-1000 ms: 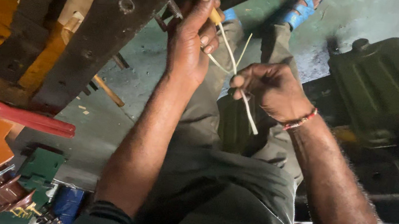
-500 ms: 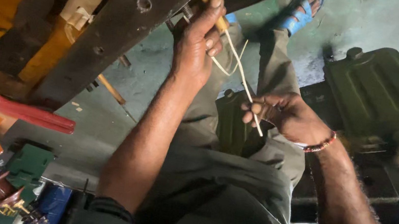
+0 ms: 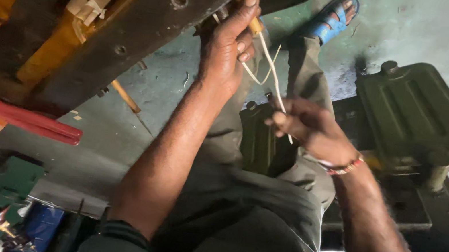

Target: The person strips the insulation from white electrical wires using red-handled pliers. They repeatedly pull the wire, cut the insulation, and remove the stripped pieces in a workshop setting.

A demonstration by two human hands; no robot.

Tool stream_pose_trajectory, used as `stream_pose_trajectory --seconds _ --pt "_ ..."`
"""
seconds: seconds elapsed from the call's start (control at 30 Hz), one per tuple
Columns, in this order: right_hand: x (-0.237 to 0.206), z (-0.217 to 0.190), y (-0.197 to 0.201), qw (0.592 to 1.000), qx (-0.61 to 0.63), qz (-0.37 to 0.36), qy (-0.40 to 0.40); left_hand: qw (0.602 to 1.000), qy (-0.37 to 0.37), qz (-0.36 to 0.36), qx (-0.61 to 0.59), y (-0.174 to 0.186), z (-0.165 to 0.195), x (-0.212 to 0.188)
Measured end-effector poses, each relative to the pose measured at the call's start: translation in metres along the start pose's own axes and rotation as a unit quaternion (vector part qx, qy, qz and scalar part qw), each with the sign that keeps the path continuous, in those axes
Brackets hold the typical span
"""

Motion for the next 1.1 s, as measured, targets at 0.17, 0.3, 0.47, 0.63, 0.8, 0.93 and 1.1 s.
stream_pose_trajectory --seconds 0.17,0.3,0.47,0.63,0.8,0.93,1.1 --pt "-0.011 0.009 0.017 0.995 -0.094 -0.018 -0.029 1.000 -0.026 -0.002 0.015 0.000 0.001 -0.001" --pt "0.014 0.014 0.014 0.994 -0.081 0.071 -0.032 1.000 -0.010 -0.009 0.005 0.002 -0.002 0.001" --pt "0.019 -0.001 0.002 0.994 -0.061 0.090 0.001 1.000 0.011 -0.025 -0.007 0.001 -0.004 0.001" --pt "-0.007 -0.007 0.013 0.999 -0.008 0.027 -0.022 1.000 0.001 -0.031 -0.003 -0.001 -0.003 -0.001" --pt "-0.009 -0.001 0.019 1.000 0.013 0.002 -0.021 1.000 0.009 -0.020 0.007 0.000 -0.007 0.001" --pt "-0.005 0.003 0.016 0.997 -0.071 0.032 0.007 0.999 0.019 -0.006 0.025 -0.001 -0.005 0.003" --pt "0.009 0.014 0.011 0.997 -0.057 0.051 -0.029 1.000 -0.013 0.017 0.024 -0.002 -0.001 -0.003"
Point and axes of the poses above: each hand's wrist, its own x-axis towards the middle knuckle, its own y-axis out of the back of the hand, z = x × y, the point moved 4 cm from there along x, towards the middle knuckle, and after that the axes turned 2 degrees about -z, right-handed, at the moved point
